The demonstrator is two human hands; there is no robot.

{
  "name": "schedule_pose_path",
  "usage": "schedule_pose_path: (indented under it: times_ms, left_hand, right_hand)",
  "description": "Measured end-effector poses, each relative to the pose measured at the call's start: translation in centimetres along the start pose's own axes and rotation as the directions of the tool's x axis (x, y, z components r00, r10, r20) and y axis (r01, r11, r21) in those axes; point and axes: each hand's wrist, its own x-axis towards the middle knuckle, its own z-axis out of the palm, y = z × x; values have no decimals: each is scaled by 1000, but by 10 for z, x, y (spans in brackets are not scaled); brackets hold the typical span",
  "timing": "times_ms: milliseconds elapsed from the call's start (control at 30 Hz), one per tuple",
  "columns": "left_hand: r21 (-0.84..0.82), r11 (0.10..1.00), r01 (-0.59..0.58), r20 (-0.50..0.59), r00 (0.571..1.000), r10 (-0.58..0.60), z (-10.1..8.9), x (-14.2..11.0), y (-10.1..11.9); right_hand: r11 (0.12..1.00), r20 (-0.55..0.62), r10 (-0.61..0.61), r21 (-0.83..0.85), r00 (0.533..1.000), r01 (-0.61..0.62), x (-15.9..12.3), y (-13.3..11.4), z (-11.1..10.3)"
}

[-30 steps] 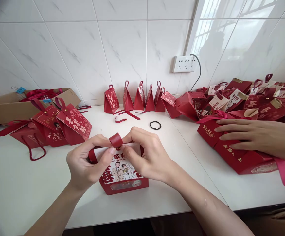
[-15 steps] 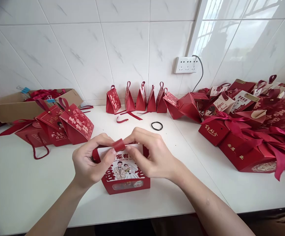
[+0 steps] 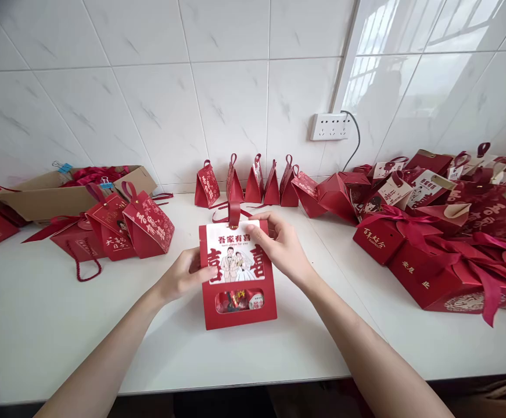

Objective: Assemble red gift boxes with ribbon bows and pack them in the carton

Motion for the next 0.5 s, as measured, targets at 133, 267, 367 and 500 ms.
schedule_pose_path:
  times_ms: [133,267,367,500]
  left_hand:
    - [-222,965,138,-217,958,-187,2,8,-6]
    - [-421,870,258,-250,889,-384,-2,11,-15]
    - [-473,831,292,-232,869,-437,-4,13,-18]
    - [-544,799,257,-198,886,-420,0,15,-14]
  right_hand:
    - [959,228,260,52,939,-278,6,9,-5]
    - [868,355,464,5,812,-497,6,18,-2]
    - [850,332,487,32,808,-525,5,23,2]
    - [834,361,467,123,807,-538,5,27,3]
